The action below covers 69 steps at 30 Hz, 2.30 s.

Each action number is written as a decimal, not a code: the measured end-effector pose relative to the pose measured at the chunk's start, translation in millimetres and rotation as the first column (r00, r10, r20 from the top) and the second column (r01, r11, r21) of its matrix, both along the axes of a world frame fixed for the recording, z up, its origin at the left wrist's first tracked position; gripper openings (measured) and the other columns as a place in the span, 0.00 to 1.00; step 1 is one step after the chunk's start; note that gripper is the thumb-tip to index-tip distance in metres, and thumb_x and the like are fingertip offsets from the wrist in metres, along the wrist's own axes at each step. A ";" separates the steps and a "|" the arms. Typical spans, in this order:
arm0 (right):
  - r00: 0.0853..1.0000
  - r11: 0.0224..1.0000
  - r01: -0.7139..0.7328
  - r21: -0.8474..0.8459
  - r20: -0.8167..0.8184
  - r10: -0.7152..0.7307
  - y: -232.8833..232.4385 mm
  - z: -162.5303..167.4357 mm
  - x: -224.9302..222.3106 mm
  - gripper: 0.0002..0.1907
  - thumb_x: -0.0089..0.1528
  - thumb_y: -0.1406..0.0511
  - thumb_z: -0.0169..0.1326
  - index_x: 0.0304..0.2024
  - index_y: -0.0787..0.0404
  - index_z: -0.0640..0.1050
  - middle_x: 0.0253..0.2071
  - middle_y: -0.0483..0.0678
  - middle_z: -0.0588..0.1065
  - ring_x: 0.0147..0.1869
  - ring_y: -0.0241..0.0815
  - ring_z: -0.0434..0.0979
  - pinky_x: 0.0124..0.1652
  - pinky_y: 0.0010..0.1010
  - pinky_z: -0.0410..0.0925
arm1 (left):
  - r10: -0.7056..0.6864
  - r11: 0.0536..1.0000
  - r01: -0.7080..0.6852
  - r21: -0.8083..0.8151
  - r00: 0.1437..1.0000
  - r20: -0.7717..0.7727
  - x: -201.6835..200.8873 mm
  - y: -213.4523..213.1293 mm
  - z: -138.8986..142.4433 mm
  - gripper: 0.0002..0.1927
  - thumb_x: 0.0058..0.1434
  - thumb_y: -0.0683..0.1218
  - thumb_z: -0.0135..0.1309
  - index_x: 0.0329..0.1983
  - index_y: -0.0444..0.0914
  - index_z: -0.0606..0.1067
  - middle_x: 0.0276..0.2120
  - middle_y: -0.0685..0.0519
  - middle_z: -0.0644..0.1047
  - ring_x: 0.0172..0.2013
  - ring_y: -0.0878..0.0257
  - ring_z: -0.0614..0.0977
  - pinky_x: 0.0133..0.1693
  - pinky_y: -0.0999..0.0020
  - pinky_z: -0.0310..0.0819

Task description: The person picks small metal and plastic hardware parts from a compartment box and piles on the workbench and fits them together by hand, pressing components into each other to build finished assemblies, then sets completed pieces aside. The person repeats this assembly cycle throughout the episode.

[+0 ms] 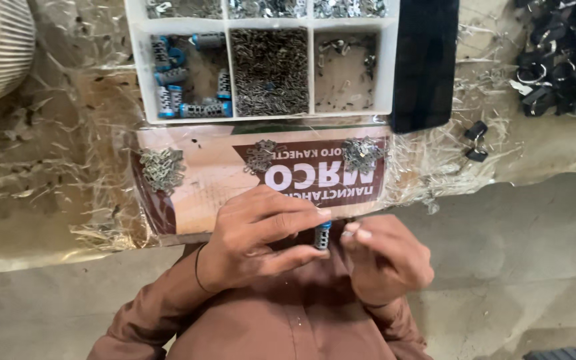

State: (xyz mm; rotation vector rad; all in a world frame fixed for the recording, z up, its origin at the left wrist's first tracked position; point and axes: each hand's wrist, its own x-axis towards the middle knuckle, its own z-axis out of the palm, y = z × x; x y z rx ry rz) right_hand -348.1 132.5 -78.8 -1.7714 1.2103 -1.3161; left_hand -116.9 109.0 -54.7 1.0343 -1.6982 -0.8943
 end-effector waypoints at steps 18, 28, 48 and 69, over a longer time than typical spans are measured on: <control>0.969 0.968 0.009 -0.250 -0.238 -0.070 -13.6 16.8 42.4 0.11 0.56 0.80 0.61 0.38 0.66 0.78 0.37 0.55 0.78 0.39 0.49 0.81 0.39 0.33 0.75 | 0.008 0.999 -0.007 -0.047 1.000 0.015 11.5 2.1 -3.3 0.23 0.56 0.45 0.72 0.55 0.42 0.80 0.47 0.54 0.80 0.39 0.60 0.82 0.41 0.65 0.77; 0.994 0.994 0.046 -0.101 -0.095 -0.056 -12.5 11.8 40.1 0.10 0.57 0.79 0.61 0.38 0.66 0.78 0.38 0.54 0.79 0.39 0.44 0.81 0.35 0.27 0.73 | -0.005 0.999 0.005 -0.053 1.000 0.002 10.4 2.5 -4.5 0.24 0.56 0.46 0.72 0.55 0.42 0.79 0.47 0.54 0.80 0.39 0.60 0.82 0.42 0.66 0.77; 0.652 0.620 -0.579 0.530 0.757 -0.037 -19.2 0.6 3.2 0.12 0.61 0.74 0.65 0.45 0.69 0.77 0.46 0.53 0.74 0.47 0.40 0.76 0.47 0.28 0.71 | -0.031 0.995 0.030 -0.095 1.000 -0.003 9.2 -1.5 -6.9 0.18 0.60 0.44 0.70 0.53 0.42 0.80 0.48 0.54 0.80 0.38 0.60 0.82 0.41 0.66 0.76; 0.858 0.942 -0.258 -0.214 -0.499 0.122 -4.4 -50.1 -7.5 0.15 0.51 0.66 0.69 0.41 0.60 0.83 0.43 0.43 0.73 0.42 0.44 0.73 0.40 0.35 0.70 | 0.054 0.997 -0.056 -0.060 0.998 -0.037 6.4 -16.6 -2.5 0.19 0.53 0.45 0.74 0.46 0.37 0.81 0.42 0.52 0.81 0.36 0.59 0.83 0.37 0.67 0.77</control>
